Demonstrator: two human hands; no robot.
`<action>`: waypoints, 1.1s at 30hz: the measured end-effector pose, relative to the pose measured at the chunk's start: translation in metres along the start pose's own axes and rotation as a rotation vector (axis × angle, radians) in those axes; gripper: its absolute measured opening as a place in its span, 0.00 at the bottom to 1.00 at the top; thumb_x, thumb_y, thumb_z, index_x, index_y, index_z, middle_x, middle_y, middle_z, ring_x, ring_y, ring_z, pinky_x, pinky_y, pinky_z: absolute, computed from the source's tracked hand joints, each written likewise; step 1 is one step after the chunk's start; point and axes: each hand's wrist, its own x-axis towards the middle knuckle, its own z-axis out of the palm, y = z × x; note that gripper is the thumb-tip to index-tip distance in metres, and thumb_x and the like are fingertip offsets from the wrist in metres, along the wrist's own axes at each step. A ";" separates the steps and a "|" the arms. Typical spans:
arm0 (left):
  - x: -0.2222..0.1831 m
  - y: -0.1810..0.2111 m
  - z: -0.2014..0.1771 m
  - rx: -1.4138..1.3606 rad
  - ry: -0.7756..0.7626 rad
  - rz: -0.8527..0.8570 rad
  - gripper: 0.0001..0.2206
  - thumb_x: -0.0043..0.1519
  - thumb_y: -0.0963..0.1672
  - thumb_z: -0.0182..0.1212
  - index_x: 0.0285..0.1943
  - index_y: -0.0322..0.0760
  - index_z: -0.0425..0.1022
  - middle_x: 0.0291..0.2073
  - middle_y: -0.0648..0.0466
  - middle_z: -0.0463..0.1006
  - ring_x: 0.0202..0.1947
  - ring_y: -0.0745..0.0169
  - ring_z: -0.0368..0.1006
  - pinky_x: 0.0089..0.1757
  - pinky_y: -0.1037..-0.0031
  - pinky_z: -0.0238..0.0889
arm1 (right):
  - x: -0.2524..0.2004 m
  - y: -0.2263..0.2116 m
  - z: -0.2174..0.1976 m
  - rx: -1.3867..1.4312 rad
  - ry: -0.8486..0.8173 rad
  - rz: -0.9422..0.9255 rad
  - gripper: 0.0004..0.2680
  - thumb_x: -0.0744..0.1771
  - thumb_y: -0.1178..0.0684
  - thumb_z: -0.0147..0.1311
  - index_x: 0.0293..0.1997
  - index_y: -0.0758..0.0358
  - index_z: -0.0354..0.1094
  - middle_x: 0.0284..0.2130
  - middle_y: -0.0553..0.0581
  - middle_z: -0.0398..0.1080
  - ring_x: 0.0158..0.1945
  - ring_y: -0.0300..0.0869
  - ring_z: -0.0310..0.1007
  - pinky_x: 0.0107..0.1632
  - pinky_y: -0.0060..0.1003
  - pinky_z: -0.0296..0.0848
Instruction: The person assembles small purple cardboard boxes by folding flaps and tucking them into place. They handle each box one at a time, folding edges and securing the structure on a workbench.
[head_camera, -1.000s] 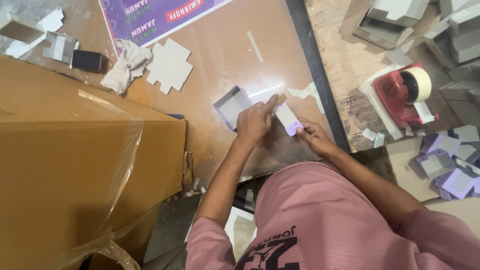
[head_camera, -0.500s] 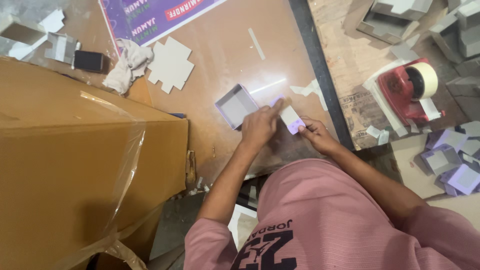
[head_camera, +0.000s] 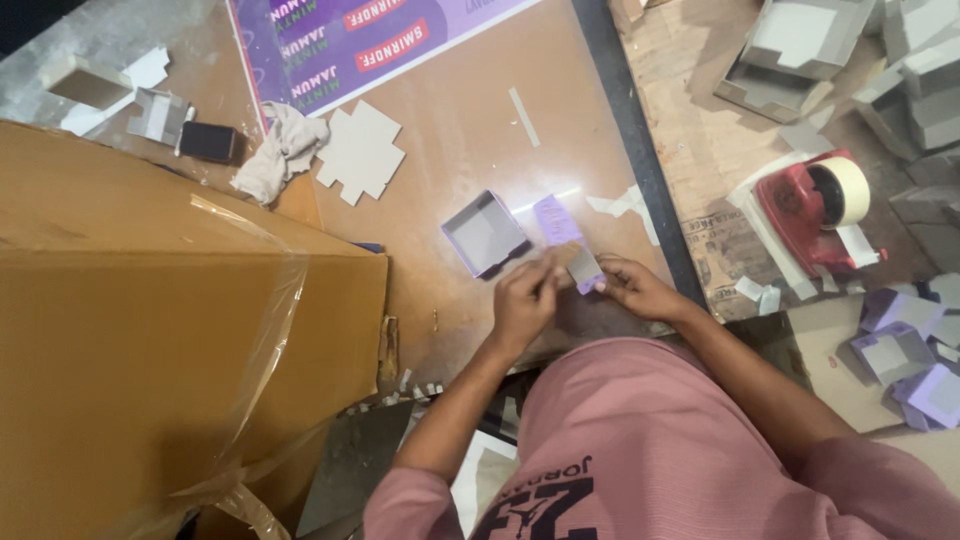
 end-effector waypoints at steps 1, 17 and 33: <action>-0.001 -0.001 -0.002 -0.022 0.024 -0.024 0.12 0.65 0.41 0.61 0.57 0.41 0.77 0.40 0.47 0.81 0.39 0.47 0.81 0.41 0.64 0.74 | 0.002 0.000 -0.001 -0.077 -0.006 -0.017 0.09 0.69 0.59 0.54 0.54 0.69 0.70 0.54 0.56 0.69 0.58 0.43 0.68 0.61 0.37 0.66; -0.007 -0.002 0.014 0.345 -0.374 0.042 0.19 0.61 0.42 0.59 0.63 0.50 0.77 0.31 0.49 0.78 0.30 0.47 0.77 0.32 0.58 0.68 | -0.008 0.034 0.025 0.145 0.141 0.036 0.05 0.72 0.59 0.54 0.51 0.70 0.71 0.44 0.54 0.71 0.46 0.37 0.69 0.49 0.33 0.69; 0.013 -0.019 0.016 0.446 -0.212 -0.080 0.18 0.66 0.44 0.57 0.67 0.50 0.73 0.30 0.50 0.78 0.32 0.48 0.77 0.33 0.56 0.68 | -0.010 0.013 0.018 0.204 0.178 0.009 0.08 0.73 0.55 0.49 0.50 0.70 0.71 0.41 0.51 0.66 0.44 0.38 0.68 0.52 0.33 0.68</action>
